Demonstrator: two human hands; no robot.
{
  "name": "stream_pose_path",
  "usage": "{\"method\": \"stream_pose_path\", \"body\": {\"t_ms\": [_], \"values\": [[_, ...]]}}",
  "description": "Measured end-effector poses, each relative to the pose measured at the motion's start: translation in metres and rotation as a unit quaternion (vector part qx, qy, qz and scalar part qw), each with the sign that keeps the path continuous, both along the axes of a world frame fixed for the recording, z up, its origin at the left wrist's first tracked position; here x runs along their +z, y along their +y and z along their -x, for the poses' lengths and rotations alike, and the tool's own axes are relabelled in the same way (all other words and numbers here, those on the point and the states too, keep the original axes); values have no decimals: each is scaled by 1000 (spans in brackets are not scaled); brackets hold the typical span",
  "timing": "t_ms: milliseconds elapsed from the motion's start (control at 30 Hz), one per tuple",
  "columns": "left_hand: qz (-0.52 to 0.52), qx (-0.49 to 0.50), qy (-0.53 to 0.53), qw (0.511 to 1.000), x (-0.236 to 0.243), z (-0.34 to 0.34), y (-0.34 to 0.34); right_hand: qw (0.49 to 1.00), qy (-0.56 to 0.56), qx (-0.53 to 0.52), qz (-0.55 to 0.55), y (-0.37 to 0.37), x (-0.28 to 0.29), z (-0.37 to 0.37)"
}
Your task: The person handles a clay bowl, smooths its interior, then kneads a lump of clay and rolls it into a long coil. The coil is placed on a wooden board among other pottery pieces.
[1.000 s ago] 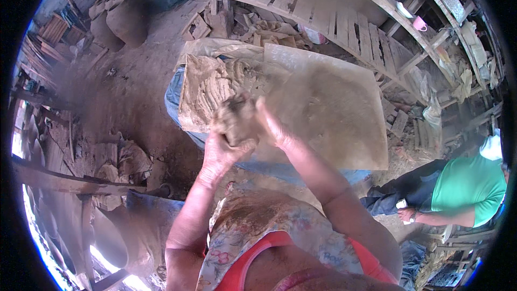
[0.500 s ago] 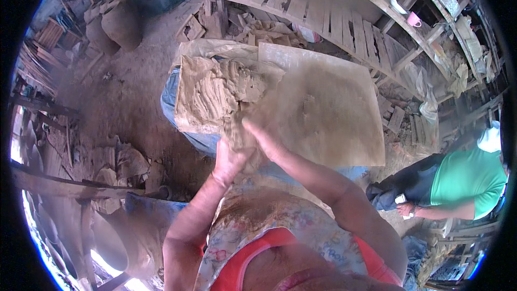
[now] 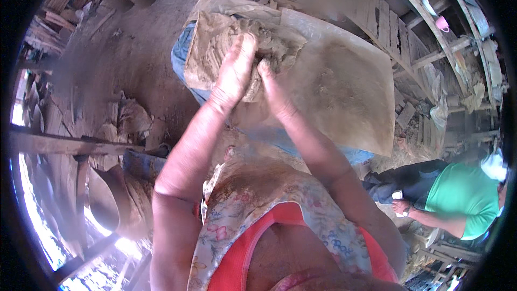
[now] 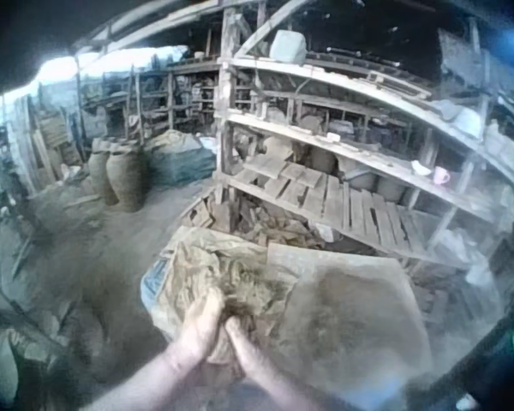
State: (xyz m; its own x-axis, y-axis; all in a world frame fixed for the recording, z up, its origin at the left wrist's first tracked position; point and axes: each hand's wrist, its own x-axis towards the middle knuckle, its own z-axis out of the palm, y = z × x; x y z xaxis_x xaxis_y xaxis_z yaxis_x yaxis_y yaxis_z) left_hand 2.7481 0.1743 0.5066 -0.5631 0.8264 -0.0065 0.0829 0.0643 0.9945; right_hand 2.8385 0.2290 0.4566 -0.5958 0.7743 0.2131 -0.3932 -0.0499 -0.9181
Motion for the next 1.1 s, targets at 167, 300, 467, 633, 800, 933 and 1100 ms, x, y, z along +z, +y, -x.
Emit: {"method": "stream_pose_path", "body": {"t_ms": [167,300,467,633,800,933,1100], "values": [[-64,-78,-4,995,-11,14,-45,969,-2,148,197,34,14,-19],[-30,-37,-159,986,-23,-8,-61,949,60,238,198,56,25,-27],[-15,-109,-146,983,-29,-28,-56,941,-39,163,293,16,-13,-46],[45,-1,201,979,-67,-42,-52,951,4,100,291,-9,-22,-44],[-29,14,336,941,-75,-41,-37,956,-9,34,290,-2,-4,-38],[61,-39,99,992,-26,-21,-49,956,-44,33,287,11,-2,-48],[-101,99,-46,989,-3,4,-33,980,-181,20,-83,1,-10,-36]]}}
